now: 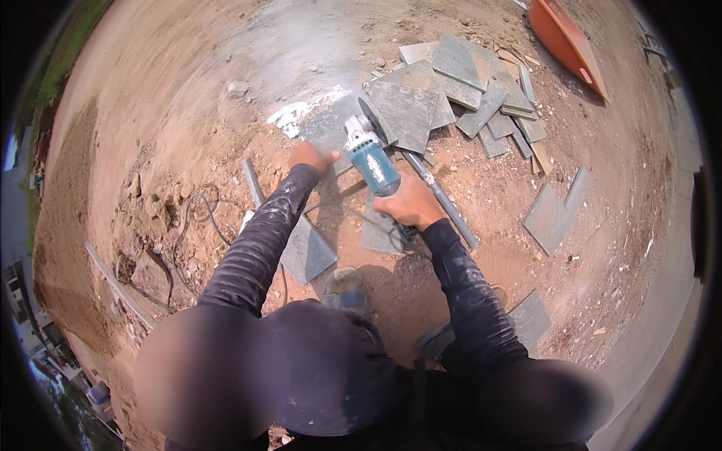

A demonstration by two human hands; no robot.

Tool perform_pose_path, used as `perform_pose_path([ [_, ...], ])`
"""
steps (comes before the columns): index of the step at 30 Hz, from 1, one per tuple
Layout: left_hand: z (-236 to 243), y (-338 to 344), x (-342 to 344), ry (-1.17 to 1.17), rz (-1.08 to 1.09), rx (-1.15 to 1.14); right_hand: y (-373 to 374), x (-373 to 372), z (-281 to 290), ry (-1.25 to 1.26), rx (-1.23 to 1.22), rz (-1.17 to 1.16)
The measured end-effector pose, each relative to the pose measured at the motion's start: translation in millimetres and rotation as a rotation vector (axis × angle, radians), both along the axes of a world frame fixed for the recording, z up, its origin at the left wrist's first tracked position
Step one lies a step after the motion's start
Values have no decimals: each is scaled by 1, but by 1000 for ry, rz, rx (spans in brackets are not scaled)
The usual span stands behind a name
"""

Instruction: The person uses an angle grinder to cut a rectangular tile on the ground. They position the tile, cut it, and then move the cut pieces aside to prepare for the next cut.

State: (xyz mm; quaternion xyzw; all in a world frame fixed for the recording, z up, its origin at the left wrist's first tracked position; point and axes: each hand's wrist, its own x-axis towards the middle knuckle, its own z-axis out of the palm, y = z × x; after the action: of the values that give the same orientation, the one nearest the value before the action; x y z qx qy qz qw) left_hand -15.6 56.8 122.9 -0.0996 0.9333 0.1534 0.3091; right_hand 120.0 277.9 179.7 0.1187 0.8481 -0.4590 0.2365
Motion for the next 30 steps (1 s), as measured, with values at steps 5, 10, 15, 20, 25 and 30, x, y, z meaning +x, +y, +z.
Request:
perform_pose_path([
  [5, -14, -5, -4, 34, -18, -30, 1, 0, -8, -15, 12, -41],
  [10, -15, -8, -3, 35, -2, -26, -4, 1, -14, 7, 74, -85],
  [15, -4, -4, -2, 14, -15, -3, 3, -4, 4, -56, -19, -23],
  [20, -1, -1, -2, -1, -6, -19, 0, -6, 2, -36, 18, -8],
  [25, -4, -1, -1, 10, 2, -46, 0, -8, 3, -55, 33, 11],
  [30, -4, -2, -1, 6, 0, -27, 1, -10, 3, -69, 20, 26],
])
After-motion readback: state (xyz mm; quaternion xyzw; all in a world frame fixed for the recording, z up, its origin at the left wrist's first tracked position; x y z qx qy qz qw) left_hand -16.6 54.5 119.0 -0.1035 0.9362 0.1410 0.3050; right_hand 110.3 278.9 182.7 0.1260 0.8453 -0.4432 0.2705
